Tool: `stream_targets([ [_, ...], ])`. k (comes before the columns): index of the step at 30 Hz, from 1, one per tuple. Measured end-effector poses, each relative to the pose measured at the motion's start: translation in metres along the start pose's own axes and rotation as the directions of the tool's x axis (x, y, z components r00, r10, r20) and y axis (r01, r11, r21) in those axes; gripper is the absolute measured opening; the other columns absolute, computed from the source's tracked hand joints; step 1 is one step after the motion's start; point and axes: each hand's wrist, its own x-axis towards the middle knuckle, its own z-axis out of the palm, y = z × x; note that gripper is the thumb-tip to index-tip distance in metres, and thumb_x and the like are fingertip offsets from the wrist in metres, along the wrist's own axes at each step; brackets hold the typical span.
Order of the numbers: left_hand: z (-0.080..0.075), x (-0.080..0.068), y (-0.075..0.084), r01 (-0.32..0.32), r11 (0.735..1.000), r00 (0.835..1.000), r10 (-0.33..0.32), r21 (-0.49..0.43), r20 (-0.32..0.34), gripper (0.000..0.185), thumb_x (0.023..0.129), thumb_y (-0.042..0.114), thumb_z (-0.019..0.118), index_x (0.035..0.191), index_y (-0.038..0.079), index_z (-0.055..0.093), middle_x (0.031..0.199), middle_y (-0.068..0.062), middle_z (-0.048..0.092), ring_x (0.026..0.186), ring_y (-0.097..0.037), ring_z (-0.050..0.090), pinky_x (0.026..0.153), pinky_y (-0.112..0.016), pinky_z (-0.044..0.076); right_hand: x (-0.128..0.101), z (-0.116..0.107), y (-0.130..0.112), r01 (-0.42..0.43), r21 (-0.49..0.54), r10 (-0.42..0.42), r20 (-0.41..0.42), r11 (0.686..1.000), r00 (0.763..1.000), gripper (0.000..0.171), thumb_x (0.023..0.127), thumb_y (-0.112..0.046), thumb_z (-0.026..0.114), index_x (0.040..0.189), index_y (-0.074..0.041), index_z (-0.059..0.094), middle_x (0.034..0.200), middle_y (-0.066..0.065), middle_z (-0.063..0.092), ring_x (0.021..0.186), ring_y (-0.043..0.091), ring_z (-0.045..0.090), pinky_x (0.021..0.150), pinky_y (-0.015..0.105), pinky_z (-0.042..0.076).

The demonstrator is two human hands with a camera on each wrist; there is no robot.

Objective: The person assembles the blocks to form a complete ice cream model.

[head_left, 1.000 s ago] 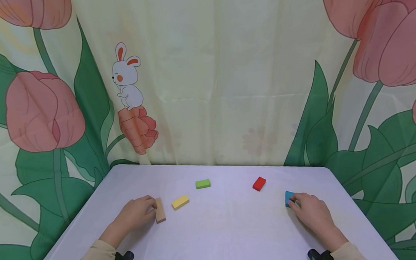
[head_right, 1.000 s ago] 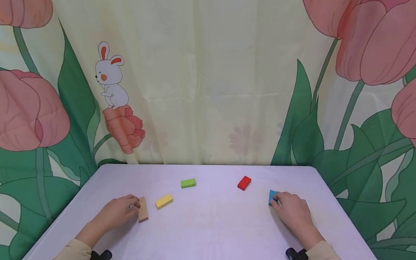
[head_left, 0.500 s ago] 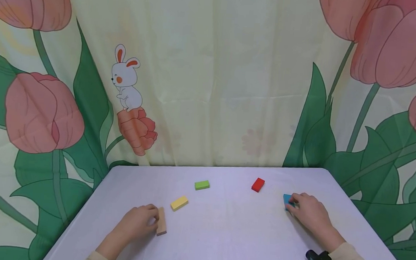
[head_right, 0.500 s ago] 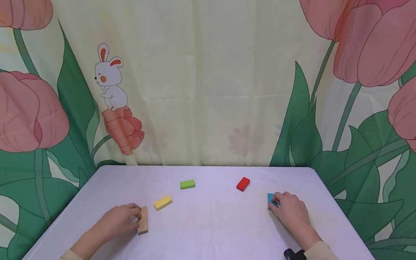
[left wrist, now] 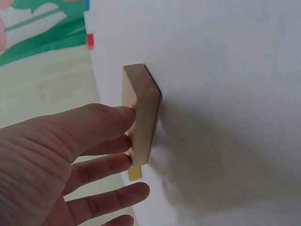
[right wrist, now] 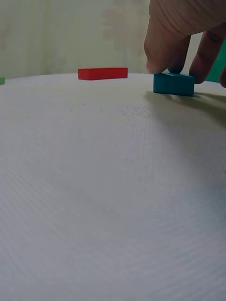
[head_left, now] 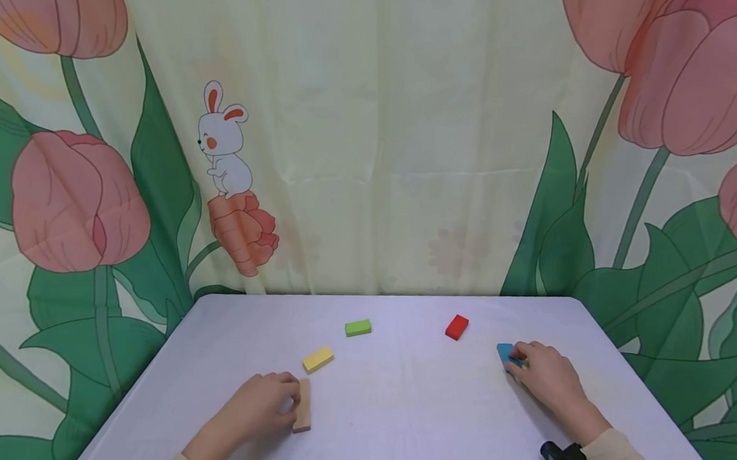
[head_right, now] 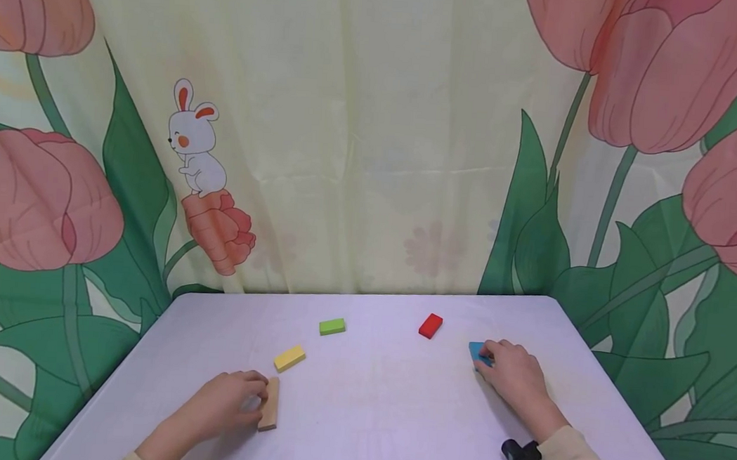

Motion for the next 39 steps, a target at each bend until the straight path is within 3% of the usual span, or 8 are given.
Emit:
stream_targets([
  [5, -0.001, 0.002, 0.014, -0.031, 0.999, 0.999, 0.031, 0.009, 0.042, 0.012, 0.083, 0.032, 0.083, 0.085, 0.029, 0.071, 0.111, 0.004, 0.072, 0.099, -0.022, 0.068, 0.087, -0.053, 0.055, 0.001, 0.0, -0.002, -0.018, -0.004, 0.018, 0.017, 1.0, 1.0, 0.028, 0.089, -0.024, 0.079, 0.109, -0.005, 0.073, 0.11, 0.02, 0.071, 0.095, 0.037, 0.067, 0.082, 0.061, 0.053],
  [15, 0.005, 0.006, 0.037, -0.108, 0.994, 0.993, 0.108, -0.01, 0.052, 0.016, 0.082, 0.038, 0.084, 0.09, 0.032, 0.071, 0.12, 0.006, 0.07, 0.107, -0.021, 0.067, 0.095, -0.055, 0.052, -0.001, 0.0, -0.006, -0.024, 0.02, 0.024, 0.01, 1.0, 1.0, 0.028, 0.091, -0.022, 0.077, 0.113, -0.005, 0.073, 0.117, 0.024, 0.07, 0.105, 0.046, 0.066, 0.085, 0.062, 0.053],
  [20, 0.007, 0.007, 0.047, -0.161, 0.987, 0.986, 0.161, -0.006, 0.043, 0.02, 0.079, 0.038, 0.086, 0.092, 0.032, 0.072, 0.121, 0.008, 0.07, 0.105, -0.017, 0.067, 0.092, -0.052, 0.053, -0.002, 0.002, -0.008, -0.024, 0.041, 0.024, 0.002, 0.999, 1.0, 0.028, 0.091, -0.02, 0.077, 0.114, -0.005, 0.073, 0.12, 0.025, 0.069, 0.108, 0.047, 0.065, 0.087, 0.063, 0.053],
  [23, 0.008, 0.007, 0.052, -0.179, 0.984, 0.983, 0.179, -0.004, 0.042, 0.022, 0.078, 0.039, 0.086, 0.095, 0.032, 0.073, 0.122, 0.009, 0.069, 0.107, -0.016, 0.067, 0.093, -0.054, 0.053, -0.002, 0.004, -0.01, -0.027, 0.053, 0.026, 0.006, 0.998, 1.0, 0.028, 0.092, -0.02, 0.077, 0.115, -0.005, 0.073, 0.122, 0.026, 0.069, 0.109, 0.047, 0.065, 0.088, 0.063, 0.052],
  [34, 0.013, 0.01, 0.07, -0.257, 0.966, 0.965, 0.257, -0.013, 0.044, 0.025, 0.081, 0.039, 0.084, 0.104, 0.033, 0.075, 0.125, 0.013, 0.068, 0.108, -0.011, 0.066, 0.09, -0.041, 0.053, 0.0, 0.007, -0.022, -0.017, 0.076, 0.013, 0.044, 0.997, 0.999, 0.029, 0.092, -0.019, 0.077, 0.118, -0.006, 0.074, 0.125, 0.024, 0.069, 0.113, 0.045, 0.065, 0.092, 0.062, 0.052],
  [39, 0.013, 0.011, 0.079, -0.311, 0.95, 0.95, 0.311, 0.005, 0.03, 0.03, 0.083, 0.042, 0.083, 0.11, 0.033, 0.074, 0.131, 0.012, 0.067, 0.108, -0.011, 0.066, 0.088, -0.04, 0.053, 0.003, 0.01, -0.029, -0.022, 0.096, 0.018, 0.04, 0.995, 0.999, 0.028, 0.091, -0.017, 0.078, 0.116, -0.007, 0.074, 0.122, 0.021, 0.071, 0.104, 0.037, 0.067, 0.09, 0.058, 0.055],
])
